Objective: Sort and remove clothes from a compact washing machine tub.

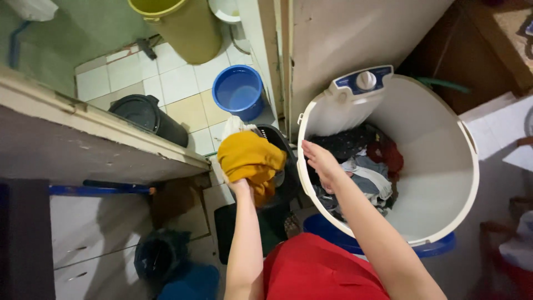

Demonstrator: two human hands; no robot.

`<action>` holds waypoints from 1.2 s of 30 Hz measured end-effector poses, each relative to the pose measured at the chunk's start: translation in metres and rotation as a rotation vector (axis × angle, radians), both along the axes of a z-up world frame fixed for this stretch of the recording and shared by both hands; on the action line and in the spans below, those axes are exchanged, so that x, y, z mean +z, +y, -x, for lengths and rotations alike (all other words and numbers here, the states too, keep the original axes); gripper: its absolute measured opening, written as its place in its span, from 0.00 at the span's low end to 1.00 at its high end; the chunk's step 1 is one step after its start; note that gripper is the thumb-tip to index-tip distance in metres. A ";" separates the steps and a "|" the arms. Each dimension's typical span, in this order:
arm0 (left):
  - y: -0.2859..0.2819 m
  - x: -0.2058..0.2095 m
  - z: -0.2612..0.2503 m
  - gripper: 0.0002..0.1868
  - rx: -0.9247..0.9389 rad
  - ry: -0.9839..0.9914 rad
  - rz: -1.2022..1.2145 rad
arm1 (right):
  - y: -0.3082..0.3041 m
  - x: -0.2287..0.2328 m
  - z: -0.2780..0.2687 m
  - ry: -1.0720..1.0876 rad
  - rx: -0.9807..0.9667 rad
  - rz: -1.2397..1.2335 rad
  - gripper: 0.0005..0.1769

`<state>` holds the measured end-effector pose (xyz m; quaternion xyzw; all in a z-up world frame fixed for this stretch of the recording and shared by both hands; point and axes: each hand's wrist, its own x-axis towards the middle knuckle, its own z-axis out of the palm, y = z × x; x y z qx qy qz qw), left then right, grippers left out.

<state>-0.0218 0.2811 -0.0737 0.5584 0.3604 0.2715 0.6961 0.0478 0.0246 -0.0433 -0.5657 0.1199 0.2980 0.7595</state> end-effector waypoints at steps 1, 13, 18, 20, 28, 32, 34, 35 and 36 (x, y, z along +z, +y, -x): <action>-0.027 -0.056 -0.019 0.29 0.002 0.018 -0.016 | -0.009 0.000 0.002 0.006 -0.009 0.001 0.35; -0.121 -0.055 -0.075 0.11 -0.315 -0.026 -0.378 | -0.147 -0.022 0.031 0.006 -0.393 -0.058 0.32; -0.225 -0.030 -0.080 0.16 -0.655 0.034 -0.373 | -0.198 -0.027 0.053 0.043 -0.463 -0.118 0.32; -0.256 -0.056 -0.079 0.16 -0.708 0.044 -0.372 | -0.221 -0.040 0.063 0.058 -0.509 -0.118 0.31; -0.330 -0.181 -0.060 0.16 -1.002 0.396 -0.387 | -0.289 -0.083 0.087 0.084 -0.551 -0.034 0.31; -0.342 -0.223 -0.081 0.13 -1.011 0.335 -0.715 | -0.309 -0.097 0.085 0.052 -0.515 0.006 0.32; -0.345 -0.215 -0.093 0.15 -1.013 0.403 -0.727 | -0.312 -0.098 0.087 0.048 -0.503 0.037 0.32; -0.347 -0.205 -0.100 0.13 -1.061 0.479 -0.883 | -0.313 -0.098 0.088 0.047 -0.495 0.050 0.32; -0.348 -0.193 -0.107 0.11 -1.106 0.555 -1.039 | -0.314 -0.098 0.088 0.047 -0.488 0.063 0.32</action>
